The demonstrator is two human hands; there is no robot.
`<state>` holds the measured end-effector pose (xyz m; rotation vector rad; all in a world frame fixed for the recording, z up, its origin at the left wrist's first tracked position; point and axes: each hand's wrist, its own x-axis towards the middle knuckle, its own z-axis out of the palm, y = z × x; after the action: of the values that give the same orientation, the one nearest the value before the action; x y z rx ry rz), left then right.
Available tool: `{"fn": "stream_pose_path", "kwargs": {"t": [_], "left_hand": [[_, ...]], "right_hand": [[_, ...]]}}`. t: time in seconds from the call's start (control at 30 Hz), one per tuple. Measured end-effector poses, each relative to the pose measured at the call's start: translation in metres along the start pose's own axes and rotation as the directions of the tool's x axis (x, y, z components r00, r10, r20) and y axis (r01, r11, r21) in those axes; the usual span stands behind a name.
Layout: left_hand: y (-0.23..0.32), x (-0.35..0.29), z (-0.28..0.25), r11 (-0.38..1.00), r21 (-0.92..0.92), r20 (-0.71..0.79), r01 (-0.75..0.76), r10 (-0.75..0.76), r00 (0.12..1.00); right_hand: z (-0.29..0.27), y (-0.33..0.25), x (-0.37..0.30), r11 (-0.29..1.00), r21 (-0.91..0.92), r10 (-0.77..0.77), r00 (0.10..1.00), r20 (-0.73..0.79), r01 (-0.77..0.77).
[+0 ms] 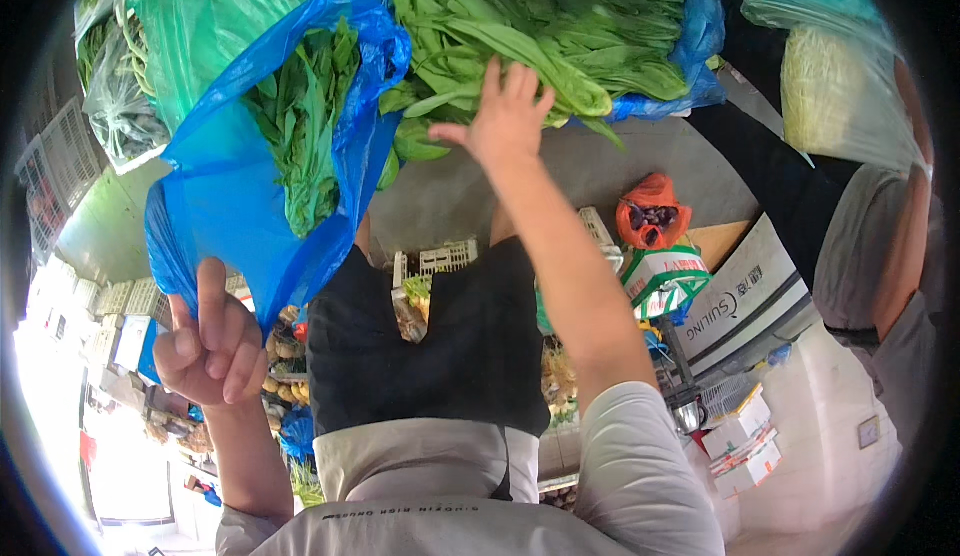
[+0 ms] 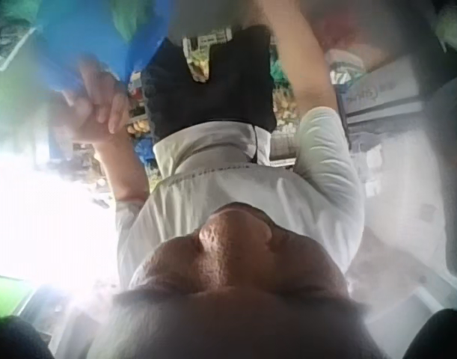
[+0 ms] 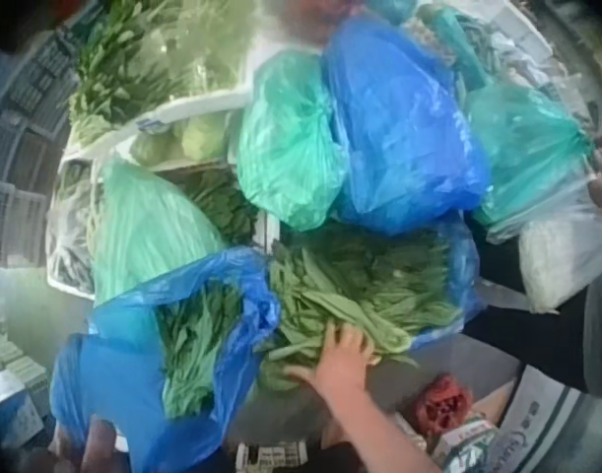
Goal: The person picks up leafy green vegetables from a crate and places them into a blue plastic bag. They continue adding more vegetables to the bag, then tie it closed. The person then picks up a red plastic bag and places it on the counter.
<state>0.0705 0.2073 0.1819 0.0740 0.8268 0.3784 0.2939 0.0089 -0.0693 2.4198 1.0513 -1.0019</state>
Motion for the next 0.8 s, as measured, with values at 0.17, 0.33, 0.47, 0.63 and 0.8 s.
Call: {"fn": "stream_pose_path", "kwargs": {"t": [0.17,0.33,0.47,0.63,0.8], "left_hand": [[-0.009,0.006,0.004,0.99,0.137,-0.003,0.018,-0.018,1.0],[-0.01,0.002,0.0,0.977,0.213,-0.038,0.008,0.0,0.999],[0.003,-0.005,0.003,0.974,0.224,-0.067,-0.031,0.047,0.997],[0.017,-0.02,0.015,0.985,0.175,-0.029,-0.014,0.02,0.999],[0.029,-0.034,0.091,0.986,0.166,0.099,0.011,-0.028,0.995]], "right_hand": [[0.038,-0.015,0.035,0.985,-0.171,-0.016,0.993,-0.121,-0.005],[0.048,0.007,0.067,0.998,0.056,0.005,0.959,-0.282,0.011],[-0.002,0.029,0.094,0.942,0.332,0.124,0.967,-0.221,-0.045],[-0.052,0.07,0.092,0.783,0.609,0.143,0.989,0.022,-0.127],[-0.068,0.124,-0.007,0.191,0.981,0.002,1.0,-0.022,0.021]]}}
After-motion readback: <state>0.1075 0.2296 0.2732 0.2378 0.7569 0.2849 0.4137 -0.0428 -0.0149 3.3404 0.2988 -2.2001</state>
